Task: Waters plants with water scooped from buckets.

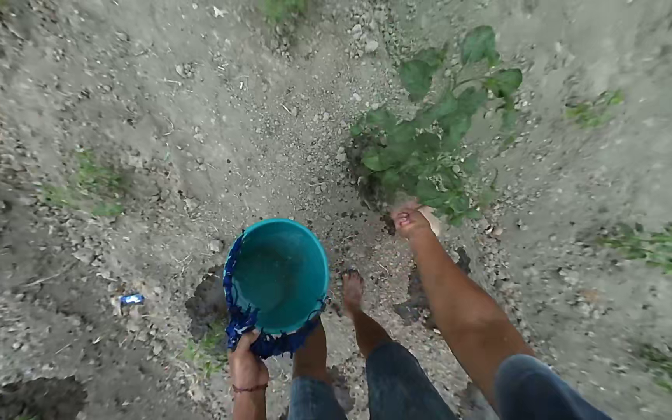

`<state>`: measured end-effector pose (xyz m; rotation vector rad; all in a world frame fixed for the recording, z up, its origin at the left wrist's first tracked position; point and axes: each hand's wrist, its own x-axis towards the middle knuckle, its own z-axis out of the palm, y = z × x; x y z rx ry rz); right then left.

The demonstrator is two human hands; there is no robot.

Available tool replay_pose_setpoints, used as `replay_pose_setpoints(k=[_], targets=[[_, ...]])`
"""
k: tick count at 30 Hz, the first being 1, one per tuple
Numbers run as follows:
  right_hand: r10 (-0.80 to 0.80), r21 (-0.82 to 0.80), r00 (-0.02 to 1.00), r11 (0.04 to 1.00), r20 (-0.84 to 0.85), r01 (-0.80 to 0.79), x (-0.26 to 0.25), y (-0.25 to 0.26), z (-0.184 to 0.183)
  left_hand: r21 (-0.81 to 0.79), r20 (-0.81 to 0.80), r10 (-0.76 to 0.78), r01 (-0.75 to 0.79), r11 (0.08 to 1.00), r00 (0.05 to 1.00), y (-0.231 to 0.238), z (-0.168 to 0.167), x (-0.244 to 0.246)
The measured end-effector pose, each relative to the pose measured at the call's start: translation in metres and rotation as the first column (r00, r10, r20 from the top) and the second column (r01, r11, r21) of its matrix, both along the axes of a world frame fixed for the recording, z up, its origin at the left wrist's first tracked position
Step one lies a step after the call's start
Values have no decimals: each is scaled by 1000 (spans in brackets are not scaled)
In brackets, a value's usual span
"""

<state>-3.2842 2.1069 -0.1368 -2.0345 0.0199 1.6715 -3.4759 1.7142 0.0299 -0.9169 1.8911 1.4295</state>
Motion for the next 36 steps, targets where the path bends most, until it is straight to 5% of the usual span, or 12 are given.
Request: replay_pose_setpoints(k=[4, 8, 10, 11, 13, 16, 19, 22, 26, 29, 32, 36], targets=[[161, -97, 983, 984, 85, -152, 19, -42, 4, 33, 8, -6, 6, 999, 1000, 5, 7, -33], [142, -236, 942, 947, -304, -218, 18, -101, 41, 35, 5, -95, 95, 995, 995, 23, 23, -69], [386, -143, 834, 871, -394, -470, -6, -128, 81, 15, 7, -147, 147, 989, 989, 35, 32, -88], [607, -45, 709, 747, -359, -663, -22, -137, 101, 17, 7, -170, 170, 985, 985, 41, 35, -98], [970, 170, 207, 227, -125, -959, -60, -143, 124, 24, 0, -218, 217, 976, 976, 54, 43, -116], [754, 142, -595, -645, 280, -751, -141, -124, 123, 18, -19, -334, 334, 942, 942, 76, 57, -141], [390, 48, -685, -886, 616, -462, -219, -92, 81, -11, -57, -431, 431, 902, 901, 96, 70, -165], [244, -6, -766, -951, 595, -308, -286, -44, 43, -3, -107, -487, 490, 872, 867, 127, 78, -194], [524, 145, -835, -851, 169, -505, -317, -18, 26, 38, -156, -463, 473, 880, 873, 187, 56, -238], [862, 292, -444, -371, -245, -882, -313, -11, 16, 72, -134, -416, 428, 901, 899, 236, 35, -261], [688, 150, 78, 264, -721, -953, -304, 11, 3, 71, -70, -366, 370, 926, 928, 268, 23, -273], [487, 118, 197, 542, -851, -832, -290, 41, 4, 90, -18, -206, 207, 974, 978, 292, -2, -291]])
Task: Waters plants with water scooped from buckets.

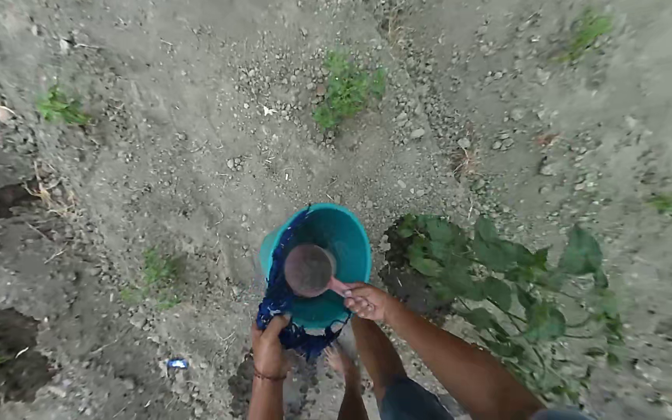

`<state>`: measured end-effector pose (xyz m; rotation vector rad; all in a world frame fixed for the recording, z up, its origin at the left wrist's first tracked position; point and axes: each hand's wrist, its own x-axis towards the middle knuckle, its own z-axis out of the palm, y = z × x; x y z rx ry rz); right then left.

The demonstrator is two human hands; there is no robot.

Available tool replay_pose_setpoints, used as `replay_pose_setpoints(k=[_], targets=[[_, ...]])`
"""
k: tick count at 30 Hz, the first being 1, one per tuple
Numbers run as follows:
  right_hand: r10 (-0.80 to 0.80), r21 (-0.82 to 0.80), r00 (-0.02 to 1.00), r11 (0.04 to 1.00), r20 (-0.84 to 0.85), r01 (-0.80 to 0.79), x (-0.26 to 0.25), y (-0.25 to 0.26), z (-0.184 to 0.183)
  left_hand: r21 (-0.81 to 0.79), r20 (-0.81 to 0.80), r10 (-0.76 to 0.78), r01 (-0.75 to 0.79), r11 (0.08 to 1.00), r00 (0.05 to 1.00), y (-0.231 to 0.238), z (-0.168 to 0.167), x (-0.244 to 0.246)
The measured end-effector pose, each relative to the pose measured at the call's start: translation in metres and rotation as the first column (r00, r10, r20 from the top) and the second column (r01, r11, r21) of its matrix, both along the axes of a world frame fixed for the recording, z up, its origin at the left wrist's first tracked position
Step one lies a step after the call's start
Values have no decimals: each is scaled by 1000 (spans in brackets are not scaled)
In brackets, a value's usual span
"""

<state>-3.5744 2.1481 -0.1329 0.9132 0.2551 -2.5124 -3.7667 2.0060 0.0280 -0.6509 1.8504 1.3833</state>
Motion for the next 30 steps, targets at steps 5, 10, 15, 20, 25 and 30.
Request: replay_pose_setpoints(k=[5, 10, 15, 20, 25, 30], targets=[[-193, 95, 974, 974, -116, 204, -8, 57, 26, -19, 27, 119, -118, 993, 993, 14, -39, -16], [-386, 351, 923, 865, 9, 358, -70, 143, 34, -45, -4, 216, -216, 975, 976, 14, -51, -20], [-512, 569, 837, 753, 192, 330, -156, 237, -2, -83, -22, 324, -325, 942, 946, -14, -40, -38], [-611, 698, 736, 662, 292, 273, -212, 309, -18, -111, -81, 405, -412, 905, 911, -52, -31, -40], [-579, 791, 696, 612, 424, 27, -237, 348, -3, -141, -151, 465, -484, 864, 873, -76, -20, -38], [-490, 834, 691, 449, 531, -322, -241, 360, 19, -127, -195, 530, -557, 821, 825, -100, -17, -35]])
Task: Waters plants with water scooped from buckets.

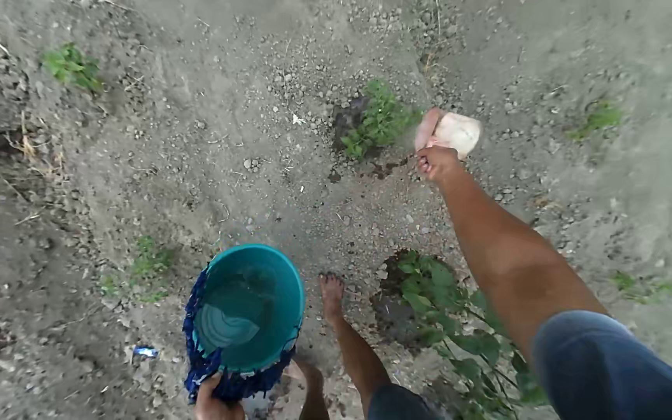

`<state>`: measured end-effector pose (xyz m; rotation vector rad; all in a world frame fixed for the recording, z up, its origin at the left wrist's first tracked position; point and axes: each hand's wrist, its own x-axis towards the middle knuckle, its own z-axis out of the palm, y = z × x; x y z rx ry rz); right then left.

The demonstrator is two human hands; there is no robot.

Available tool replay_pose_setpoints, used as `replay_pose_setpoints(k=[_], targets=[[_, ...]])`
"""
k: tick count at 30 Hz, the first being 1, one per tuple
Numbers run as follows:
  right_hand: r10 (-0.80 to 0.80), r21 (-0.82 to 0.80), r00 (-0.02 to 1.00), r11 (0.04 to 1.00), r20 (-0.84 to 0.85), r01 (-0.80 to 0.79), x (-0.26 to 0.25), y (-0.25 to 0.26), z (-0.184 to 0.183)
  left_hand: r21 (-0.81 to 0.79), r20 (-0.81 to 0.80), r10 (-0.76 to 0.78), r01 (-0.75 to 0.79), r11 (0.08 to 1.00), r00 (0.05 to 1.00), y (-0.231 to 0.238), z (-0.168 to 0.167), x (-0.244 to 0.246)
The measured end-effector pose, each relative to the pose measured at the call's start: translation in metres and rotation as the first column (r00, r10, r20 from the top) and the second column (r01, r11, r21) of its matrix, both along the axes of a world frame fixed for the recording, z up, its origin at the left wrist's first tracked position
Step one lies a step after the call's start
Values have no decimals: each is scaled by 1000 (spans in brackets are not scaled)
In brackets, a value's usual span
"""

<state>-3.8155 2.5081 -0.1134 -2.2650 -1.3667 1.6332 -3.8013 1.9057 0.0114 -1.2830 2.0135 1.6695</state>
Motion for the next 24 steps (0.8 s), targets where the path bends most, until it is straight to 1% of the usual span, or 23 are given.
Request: replay_pose_setpoints(k=[2, 4, 5, 6, 7, 8, 9, 10, 11, 12, 13, 14, 15, 16, 18, 19, 20, 21, 22, 23, 24], targets=[[92, 47, 993, 994, 73, -96, 4, -1, 8, -35, 5, 15, -15, 999, 1000, -4, 5, 2], [118, 72, 990, 990, 71, -123, 15, -10, 14, -57, 3, 39, -39, 998, 999, -11, 8, 4], [102, 85, 995, 991, 7, -102, 25, -20, 19, -59, 1, 46, -46, 997, 999, -15, 8, 5], [64, 82, 992, 995, -111, -55, 39, -32, 21, -53, 0, 43, -43, 998, 999, -18, 9, 5], [4, 36, 963, 999, -270, 6, 58, -46, 21, -42, 1, 29, -29, 999, 1000, -21, 10, 3], [-46, -58, 897, 998, -440, 23, 78, -63, 23, -30, 0, 8, -8, 1000, 1000, -22, 12, 0], [-86, -172, 818, 985, -569, -15, 98, -84, 28, -21, -10, -15, 15, 1000, 1000, -22, 13, -5], [-84, -257, 774, 961, -627, -104, 114, -109, 38, -8, -24, -42, 41, 999, 999, -22, 15, -11], [-14, -294, 779, 930, -627, -220, 127, -138, 51, 3, -29, -66, 67, 998, 997, -23, 20, -15], [121, -296, 804, 889, -583, -348, 136, -169, 66, 8, -27, -82, 82, 997, 996, -25, 27, -17], [268, -283, 803, 838, -532, -467, 139, -199, 81, 13, -25, -91, 91, 996, 996, -27, 32, -22], [375, -278, 777, 782, -505, -558, 137, -226, 90, 22, -26, -91, 91, 996, 996, -30, 34, -30], [424, -287, 752, 739, -505, -609, 133, -249, 93, 23, -34, -84, 85, 996, 996, -32, 35, -39], [427, -305, 746, 721, -511, -622, 127, -271, 94, 27, -43, -72, 73, 997, 996, -35, 37, -46], [366, -344, 772, 737, -520, -581, 115, -310, 93, 47, -64, -60, 63, 997, 996, -45, 41, -54], [367, -339, 770, 738, -523, -583, 105, -326, 94, 65, -82, -61, 66, 996, 995, -49, 43, -60], [429, -298, 738, 719, -521, -628, 94, -340, 95, 78, -100, -61, 69, 995, 993, -54, 44, -65], [560, -213, 655, 655, -507, -725, 81, -353, 98, 91, -117, -58, 69, 994, 991, -58, 45, -69], [737, -98, 500, 517, -454, -850, 67, -364, 102, 104, -133, -60, 74, 992, 989, -61, 46, -72], [894, -6, 271, 288, -357, -958, 49, -374, 106, 114, -145, -68, 85, 990, 987, -63, 48, -75], [968, 22, 23, 29, -249, -999, 28, -385, 109, 120, -158, -72, 92, 989, 985, -65, 51, -78]])
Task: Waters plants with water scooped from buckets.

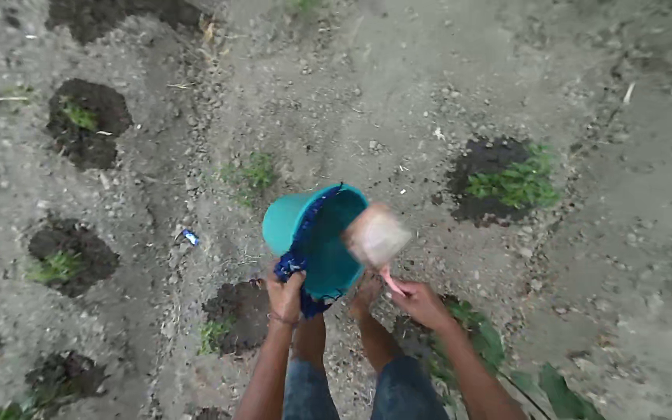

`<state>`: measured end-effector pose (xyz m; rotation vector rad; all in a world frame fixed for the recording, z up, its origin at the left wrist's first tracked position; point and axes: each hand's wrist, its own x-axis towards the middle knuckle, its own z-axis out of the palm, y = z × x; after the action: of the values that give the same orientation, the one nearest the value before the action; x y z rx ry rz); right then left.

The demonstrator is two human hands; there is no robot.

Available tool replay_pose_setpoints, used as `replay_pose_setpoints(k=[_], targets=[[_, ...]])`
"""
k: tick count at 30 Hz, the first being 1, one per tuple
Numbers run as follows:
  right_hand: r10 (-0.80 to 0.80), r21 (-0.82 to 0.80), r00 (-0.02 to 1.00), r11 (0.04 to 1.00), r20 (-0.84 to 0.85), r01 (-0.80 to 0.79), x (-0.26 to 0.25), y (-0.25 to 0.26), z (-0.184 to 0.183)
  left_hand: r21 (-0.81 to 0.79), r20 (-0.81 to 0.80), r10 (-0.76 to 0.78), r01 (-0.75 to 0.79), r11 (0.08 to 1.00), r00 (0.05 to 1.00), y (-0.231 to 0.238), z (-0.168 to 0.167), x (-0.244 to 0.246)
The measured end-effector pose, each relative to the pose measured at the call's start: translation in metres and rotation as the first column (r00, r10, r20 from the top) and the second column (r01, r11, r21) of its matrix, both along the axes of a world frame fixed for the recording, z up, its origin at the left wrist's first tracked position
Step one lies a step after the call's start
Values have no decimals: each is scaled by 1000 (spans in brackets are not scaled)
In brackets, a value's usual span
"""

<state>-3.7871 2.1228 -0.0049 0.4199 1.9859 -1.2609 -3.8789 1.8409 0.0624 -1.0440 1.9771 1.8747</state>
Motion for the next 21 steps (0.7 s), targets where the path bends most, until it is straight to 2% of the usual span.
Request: replay_pose_setpoints(k=[1, 2, 3, 4, 5, 6, 7, 8, 10, 12, 14, 15, 17, 21], targets=[[235, 115, 972, 966, -15, -232, -20, -13, -3, 9, -13, 2, -2, 1000, 1000, -2, 3, -3], [425, 214, 905, 884, 7, -417, -39, -24, -7, 10, -25, 15, -15, 1000, 1000, -6, 7, -5], [522, 282, 853, 820, -9, -498, -53, -34, -14, 2, -40, 46, -46, 999, 998, -13, 9, -9], [545, 323, 834, 808, -90, -493, -61, -40, -22, -15, -56, 88, -89, 996, 995, -24, 10, -12], [498, 323, 841, 848, -212, -421, -63, -44, -30, -30, -68, 122, -125, 992, 990, -39, 10, -15], [381, 273, 861, 915, -336, -298, -61, -49, -36, -40, -79, 154, -158, 987, 985, -55, 9, -18], [207, 181, 894, 973, -397, -144, -60, -56, -38, -43, -92, 191, -195, 980, 977, -70, 9, -21], [4, 86, 923, 996, -384, 31, -57, -66, -37, -54, -101, 220, -226, 973, 970, -84, 10, -24], [-345, -24, 922, 938, -177, 347, -56, -88, -32, -71, -124, 262, -272, 960, 957, -106, 12, -30], [-503, -44, 849, 856, 162, 515, -67, -110, -27, -88, -149, 274, -289, 953, 950, -121, 11, -35], [-467, -76, 756, 827, 457, 557, -81, -138, -30, -117, -190, 270, -295, 948, 944, -130, 6, -38], [-424, -99, 720, 822, 550, 560, -89, -156, -34, -140, -217, 261, -294, 945, 941, -133, 2, -39], [-374, -133, 673, 807, 639, 575, -102, -198, -42, -197, -263, 243, -298, 934, 934, -138, -4, -42], [-334, -198, 615, 746, 714, 636, -130, -257, -63, -296, -277, 263, -342, 892, 924, -141, -15, -57]])
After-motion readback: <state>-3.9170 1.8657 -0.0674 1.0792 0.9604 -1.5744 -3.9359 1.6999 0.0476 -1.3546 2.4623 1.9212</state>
